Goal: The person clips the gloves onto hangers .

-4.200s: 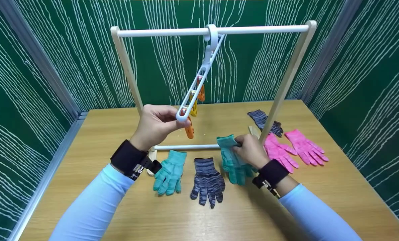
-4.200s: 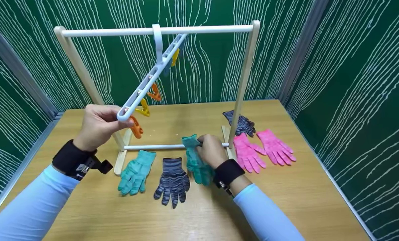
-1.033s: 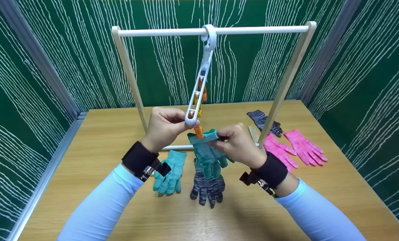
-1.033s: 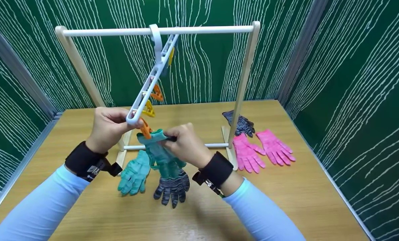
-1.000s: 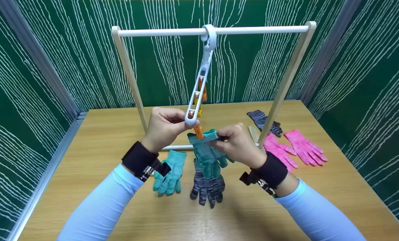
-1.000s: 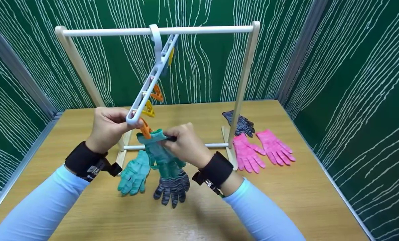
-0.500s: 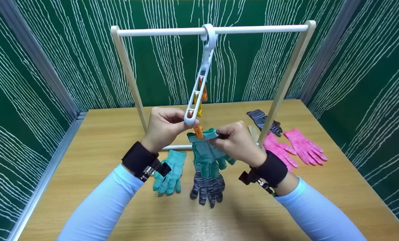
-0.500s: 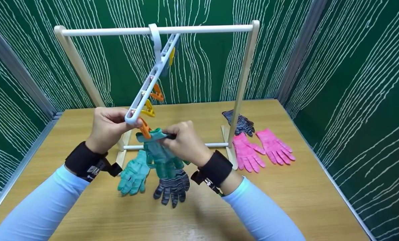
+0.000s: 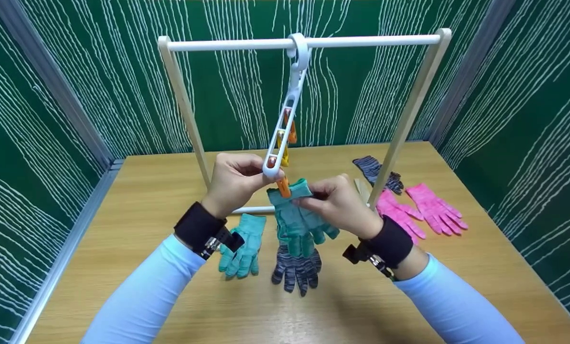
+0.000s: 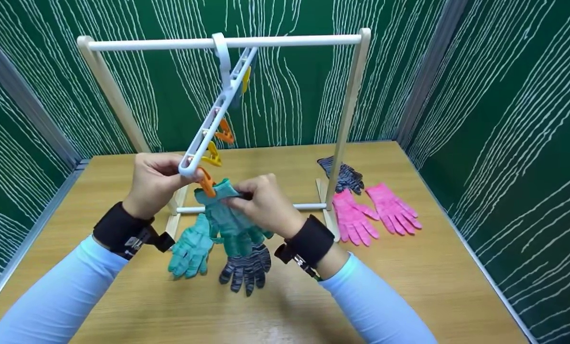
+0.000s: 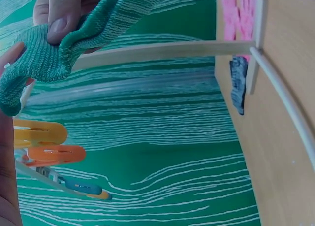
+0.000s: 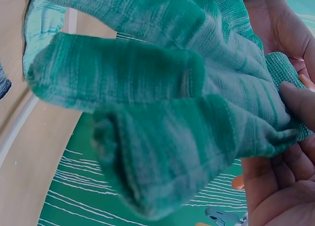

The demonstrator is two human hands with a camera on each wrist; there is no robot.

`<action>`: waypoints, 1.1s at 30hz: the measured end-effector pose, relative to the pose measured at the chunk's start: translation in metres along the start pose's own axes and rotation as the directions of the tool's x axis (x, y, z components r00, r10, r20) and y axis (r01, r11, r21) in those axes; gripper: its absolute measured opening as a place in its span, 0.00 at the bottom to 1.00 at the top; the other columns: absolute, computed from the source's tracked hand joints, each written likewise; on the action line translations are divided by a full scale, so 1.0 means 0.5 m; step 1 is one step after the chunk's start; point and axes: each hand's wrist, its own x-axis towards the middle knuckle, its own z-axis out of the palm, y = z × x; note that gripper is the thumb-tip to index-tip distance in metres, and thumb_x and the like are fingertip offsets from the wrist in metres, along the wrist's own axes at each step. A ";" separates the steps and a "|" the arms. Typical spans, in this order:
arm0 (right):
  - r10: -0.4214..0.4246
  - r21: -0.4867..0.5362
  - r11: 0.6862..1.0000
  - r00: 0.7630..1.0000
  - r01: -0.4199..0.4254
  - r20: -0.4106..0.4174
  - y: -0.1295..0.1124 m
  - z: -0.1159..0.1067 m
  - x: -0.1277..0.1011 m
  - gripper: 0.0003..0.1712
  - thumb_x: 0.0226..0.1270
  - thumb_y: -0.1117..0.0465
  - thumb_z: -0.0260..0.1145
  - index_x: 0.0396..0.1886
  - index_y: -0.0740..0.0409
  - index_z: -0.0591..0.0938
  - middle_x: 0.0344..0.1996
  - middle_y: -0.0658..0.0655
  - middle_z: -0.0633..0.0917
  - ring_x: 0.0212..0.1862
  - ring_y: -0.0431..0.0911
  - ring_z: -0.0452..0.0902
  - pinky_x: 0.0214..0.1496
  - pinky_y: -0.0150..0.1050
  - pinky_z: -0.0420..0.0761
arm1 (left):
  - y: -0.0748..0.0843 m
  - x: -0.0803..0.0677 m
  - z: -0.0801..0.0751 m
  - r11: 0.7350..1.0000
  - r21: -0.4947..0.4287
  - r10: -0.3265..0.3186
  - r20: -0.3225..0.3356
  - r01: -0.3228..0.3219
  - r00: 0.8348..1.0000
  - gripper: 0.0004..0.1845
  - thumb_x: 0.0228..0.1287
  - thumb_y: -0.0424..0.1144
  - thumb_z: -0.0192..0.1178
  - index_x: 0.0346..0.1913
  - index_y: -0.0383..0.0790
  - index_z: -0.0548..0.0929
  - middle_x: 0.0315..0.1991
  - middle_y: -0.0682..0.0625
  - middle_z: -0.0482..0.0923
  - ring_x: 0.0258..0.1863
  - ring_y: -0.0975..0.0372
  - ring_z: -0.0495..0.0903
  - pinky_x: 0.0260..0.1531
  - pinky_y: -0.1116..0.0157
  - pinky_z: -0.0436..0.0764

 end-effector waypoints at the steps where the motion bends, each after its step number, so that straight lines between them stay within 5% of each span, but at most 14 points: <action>1: -0.004 -0.001 1.000 1.000 0.004 -0.002 0.000 0.000 0.000 0.05 0.72 0.69 0.75 0.42 0.67 0.94 0.23 0.60 0.88 0.22 0.38 0.74 0.30 0.27 0.84 | 0.001 0.000 0.000 1.000 -0.005 -0.002 0.002 0.002 1.000 0.24 0.66 0.45 0.79 0.39 0.19 0.91 0.35 0.61 0.93 0.32 0.66 0.89 0.39 0.67 0.91; 6: -0.016 0.000 1.000 1.000 0.016 -0.006 0.000 0.000 0.000 0.06 0.72 0.69 0.75 0.43 0.67 0.94 0.26 0.61 0.91 0.23 0.39 0.77 0.34 0.28 0.88 | 0.004 -0.001 0.000 1.000 -0.025 -0.008 0.019 0.008 1.000 0.19 0.67 0.38 0.78 0.41 0.19 0.90 0.37 0.57 0.94 0.34 0.64 0.92 0.42 0.64 0.93; 14: -0.020 0.013 1.000 1.000 0.020 0.000 0.009 0.001 -0.002 0.07 0.72 0.69 0.74 0.46 0.68 0.94 0.37 0.63 0.95 0.29 0.41 0.84 0.41 0.30 0.90 | 0.000 -0.004 -0.001 0.999 -0.012 -0.034 0.027 0.034 0.999 0.36 0.60 0.59 0.80 0.44 0.20 0.90 0.38 0.60 0.94 0.34 0.64 0.92 0.42 0.63 0.93; 27: -0.036 0.004 0.999 0.999 0.036 -0.003 0.017 0.004 -0.009 0.08 0.72 0.69 0.75 0.47 0.69 0.93 0.39 0.64 0.95 0.34 0.47 0.91 0.43 0.36 0.92 | -0.003 -0.010 0.002 0.999 -0.002 -0.044 0.055 0.044 0.997 0.41 0.57 0.62 0.80 0.48 0.19 0.89 0.39 0.62 0.93 0.37 0.65 0.92 0.47 0.64 0.92; 33: -0.039 0.011 0.999 0.999 0.039 0.001 0.023 0.005 -0.013 0.09 0.72 0.69 0.75 0.48 0.68 0.93 0.40 0.64 0.95 0.35 0.48 0.92 0.43 0.34 0.92 | -0.006 -0.010 0.003 0.999 0.003 -0.036 0.071 0.036 0.997 0.40 0.58 0.62 0.79 0.48 0.20 0.89 0.41 0.46 0.94 0.39 0.64 0.93 0.49 0.61 0.93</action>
